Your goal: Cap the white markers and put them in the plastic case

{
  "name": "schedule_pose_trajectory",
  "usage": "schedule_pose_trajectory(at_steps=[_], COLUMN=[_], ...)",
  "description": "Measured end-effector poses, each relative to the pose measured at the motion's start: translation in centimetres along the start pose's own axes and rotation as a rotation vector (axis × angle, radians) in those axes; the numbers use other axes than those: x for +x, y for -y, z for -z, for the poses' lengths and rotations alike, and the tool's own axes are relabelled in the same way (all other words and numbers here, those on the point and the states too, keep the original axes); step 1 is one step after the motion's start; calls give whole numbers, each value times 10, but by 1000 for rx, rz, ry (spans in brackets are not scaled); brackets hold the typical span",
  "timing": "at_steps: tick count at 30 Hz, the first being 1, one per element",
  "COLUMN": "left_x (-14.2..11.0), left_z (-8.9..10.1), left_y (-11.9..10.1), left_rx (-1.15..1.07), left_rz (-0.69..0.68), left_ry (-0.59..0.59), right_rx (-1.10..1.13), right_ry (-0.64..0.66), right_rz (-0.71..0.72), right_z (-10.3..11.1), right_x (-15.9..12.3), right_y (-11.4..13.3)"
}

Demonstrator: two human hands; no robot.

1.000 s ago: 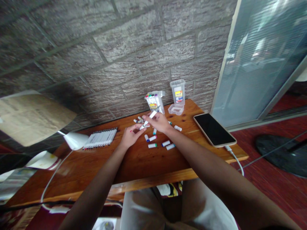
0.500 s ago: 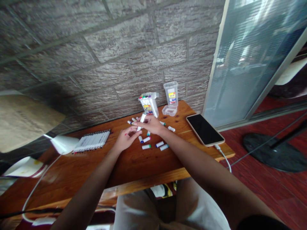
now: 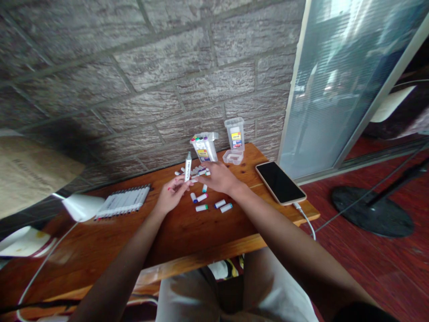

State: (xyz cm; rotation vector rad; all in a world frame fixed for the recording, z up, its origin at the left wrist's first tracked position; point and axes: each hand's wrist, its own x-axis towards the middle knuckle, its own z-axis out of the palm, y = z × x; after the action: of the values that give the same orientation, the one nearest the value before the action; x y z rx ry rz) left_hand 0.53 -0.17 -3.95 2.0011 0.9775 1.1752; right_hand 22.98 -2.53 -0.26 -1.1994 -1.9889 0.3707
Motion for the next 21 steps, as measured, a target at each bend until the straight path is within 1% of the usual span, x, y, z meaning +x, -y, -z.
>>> schedule_pose_trajectory(at_steps=[2,3,4,5,6,7,8,9,10,13,15,18,21], left_x=[0,1,1,1,1,1,1,1,1,1,1,2,1], left_z=[-1,-2,-3,-4,-5,-5,-6,-6,-6,-4,-2,1,1], left_y=[-2,-2,-3,-3,-3,-2,-2,-2,-2,-1,-2,-3,-3], left_rx=[-26,-40,-49,-54,-53,-49,-41,-33,-27,-28,-27,-2,2], left_rz=[17,19,18,19,21,26,30,34,37,43,45,42,44], left_ry=[-1,-1,0,2,3,6,13,20,26,18,1,-17,-24], right_rx=[-372,-519,-627,-695,-727,-741,-746,-746,-742,-693,-615,-524,-437], right_ry=[-130,-161,-162,-124,-59,-4,32,39,17,-95,-97,-60,-80], right_rz=[-158,-263,-393,-516,-608,-662,-680,-668,-637,-451,-338,-266,-191], right_z=[23,34,43,51,56,60,61,60,57,41,30,17,13], right_x=[-26,-39,-51,-61,-69,-74,-76,-75,-71,-49,-30,-8,-8], right_y=[-2,-5,-9,-14,-18,-21,-22,-21,-18,-2,8,14,11])
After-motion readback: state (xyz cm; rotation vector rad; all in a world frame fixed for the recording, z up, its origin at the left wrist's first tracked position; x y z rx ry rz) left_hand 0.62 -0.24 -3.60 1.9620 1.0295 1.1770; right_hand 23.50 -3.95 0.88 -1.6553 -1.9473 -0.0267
